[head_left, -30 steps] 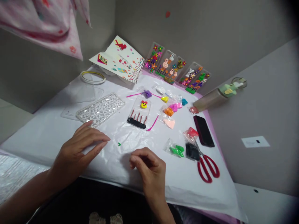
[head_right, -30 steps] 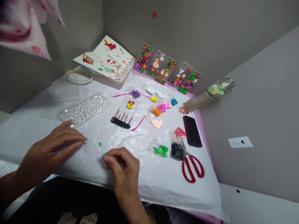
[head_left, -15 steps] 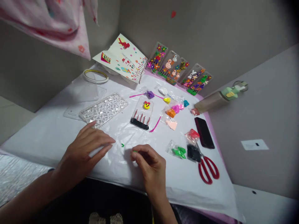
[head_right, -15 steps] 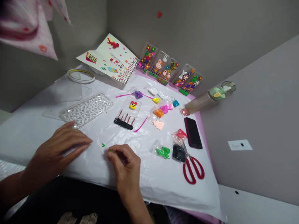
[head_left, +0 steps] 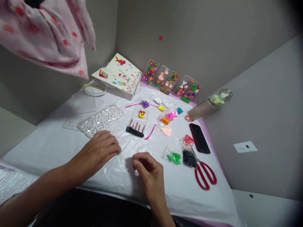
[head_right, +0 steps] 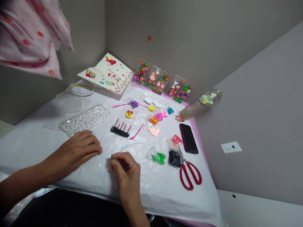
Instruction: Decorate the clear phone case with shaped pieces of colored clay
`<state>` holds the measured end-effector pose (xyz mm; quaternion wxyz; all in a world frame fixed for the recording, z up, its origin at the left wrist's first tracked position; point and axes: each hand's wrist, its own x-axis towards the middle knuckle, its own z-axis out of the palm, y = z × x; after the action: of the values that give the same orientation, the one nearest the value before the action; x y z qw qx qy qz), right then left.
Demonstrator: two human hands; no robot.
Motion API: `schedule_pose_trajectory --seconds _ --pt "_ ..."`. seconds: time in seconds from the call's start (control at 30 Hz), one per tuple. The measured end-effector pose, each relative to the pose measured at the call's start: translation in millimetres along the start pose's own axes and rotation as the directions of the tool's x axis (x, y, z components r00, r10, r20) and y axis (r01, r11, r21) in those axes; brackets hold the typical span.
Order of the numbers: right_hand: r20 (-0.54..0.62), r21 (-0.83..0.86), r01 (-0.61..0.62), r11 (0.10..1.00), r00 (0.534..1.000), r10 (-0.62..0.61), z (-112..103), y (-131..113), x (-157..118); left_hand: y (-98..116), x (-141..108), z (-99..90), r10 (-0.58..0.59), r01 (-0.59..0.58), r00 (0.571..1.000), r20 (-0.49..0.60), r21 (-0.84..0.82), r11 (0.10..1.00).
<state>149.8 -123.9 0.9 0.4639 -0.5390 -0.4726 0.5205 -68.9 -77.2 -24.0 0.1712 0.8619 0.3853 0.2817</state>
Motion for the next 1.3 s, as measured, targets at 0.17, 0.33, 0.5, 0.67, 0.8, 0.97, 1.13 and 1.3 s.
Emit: schedule_pose_trajectory --seconds 0.17,0.33,0.5,0.67,0.8,0.97,1.13,1.3 --pt "0.026 0.073 -0.002 0.997 1.000 0.000 -15.5 -13.6 14.3 10.3 24.5 -11.3 -0.101 0.093 0.995 -0.020 -0.236 0.967" --pt "-0.058 0.138 0.137 0.981 0.990 -0.130 -39.2 -44.1 51.1 31.9 85.9 -19.1 -0.207 0.130 0.976 -0.073 -0.569 0.812" --pt "-0.147 0.191 0.259 0.947 0.961 -0.233 -49.5 -53.2 75.3 39.0 127.7 -1.8 -0.272 0.139 0.962 -0.032 -0.798 0.586" --pt "-0.210 0.121 0.303 0.945 0.939 -0.274 -45.9 -40.7 72.2 35.4 119.3 17.2 -0.336 0.240 0.939 0.073 -0.840 0.487" --pt "-0.190 0.004 0.387 0.922 0.905 -0.380 -43.2 -35.9 68.0 33.7 109.5 20.7 -0.372 0.283 0.920 0.126 -0.869 0.405" --pt "-0.128 -0.064 0.458 0.887 0.877 -0.462 -38.4 -34.3 66.9 32.7 107.8 22.6 -0.367 0.265 0.921 0.129 -0.898 0.351" --pt "-0.110 -0.137 0.528 0.838 0.833 -0.542 -35.8 -31.3 67.4 34.0 106.6 23.8 -0.386 0.270 0.911 0.144 -0.915 0.299" --pt "-0.083 -0.188 0.556 0.810 0.812 -0.577 -36.7 -28.9 67.1 35.0 105.1 21.4 -0.405 0.265 0.903 0.141 -0.926 0.269"
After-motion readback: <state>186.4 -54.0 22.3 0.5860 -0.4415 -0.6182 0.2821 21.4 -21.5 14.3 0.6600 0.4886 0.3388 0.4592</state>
